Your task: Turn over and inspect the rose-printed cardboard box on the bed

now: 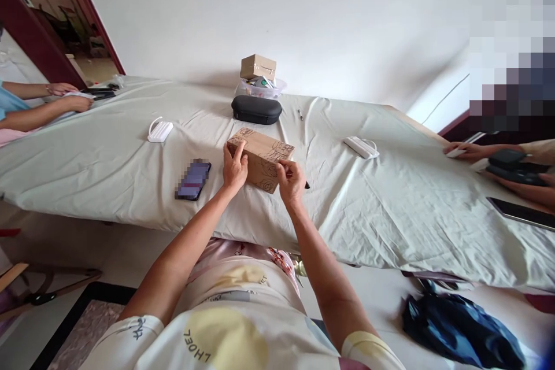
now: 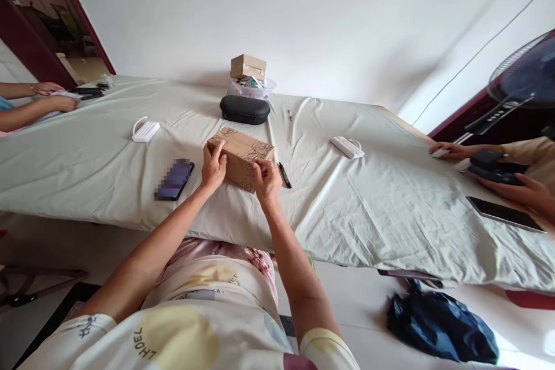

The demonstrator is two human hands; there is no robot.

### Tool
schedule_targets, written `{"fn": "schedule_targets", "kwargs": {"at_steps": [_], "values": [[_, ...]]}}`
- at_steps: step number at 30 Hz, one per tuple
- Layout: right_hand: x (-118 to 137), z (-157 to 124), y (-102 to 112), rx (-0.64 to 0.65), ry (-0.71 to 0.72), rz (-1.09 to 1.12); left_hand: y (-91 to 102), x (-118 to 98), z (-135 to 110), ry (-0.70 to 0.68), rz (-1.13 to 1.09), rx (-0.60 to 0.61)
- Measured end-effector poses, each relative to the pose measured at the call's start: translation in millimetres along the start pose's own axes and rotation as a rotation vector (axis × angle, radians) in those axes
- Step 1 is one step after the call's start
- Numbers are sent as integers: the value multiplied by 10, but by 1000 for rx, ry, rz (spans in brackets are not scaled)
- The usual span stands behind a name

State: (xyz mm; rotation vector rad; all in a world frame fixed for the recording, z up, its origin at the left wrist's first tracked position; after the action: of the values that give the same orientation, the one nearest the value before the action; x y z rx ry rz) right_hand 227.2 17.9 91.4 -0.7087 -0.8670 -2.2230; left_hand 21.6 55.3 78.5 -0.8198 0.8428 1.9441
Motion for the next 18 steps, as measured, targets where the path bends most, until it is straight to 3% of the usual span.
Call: {"fn": "schedule_targets", "kwargs": {"at_steps": [3, 6, 11, 14, 18], "values": [[99, -65, -70, 61, 3, -16, -126, -61, -102, 5, -14, 53], [243, -103, -176, 156, 46, -26, -237, -150, -222, -75, -78, 113], [397, -30, -256, 282, 109, -93, -215, -154, -304, -197, -109, 154], [294, 78, -179, 294, 85, -189, -178, -111, -285, -230, -62, 178], [-32, 186, -16, 157, 20, -247, -199, -97, -278, -245, -73, 175]]}}
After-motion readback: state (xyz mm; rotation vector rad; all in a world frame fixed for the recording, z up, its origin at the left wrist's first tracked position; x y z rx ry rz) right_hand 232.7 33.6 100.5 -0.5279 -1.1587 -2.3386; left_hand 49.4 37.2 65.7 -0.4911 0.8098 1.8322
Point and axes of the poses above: each hand's wrist, its own z-axis towards the middle knuckle, its own y-axis out of the back of the hand, x = y × z, the point moved 4 cm from there along z, towards the middle knuckle, and after that the axes turned 13 degrees about -z, right-handed, at the moved point
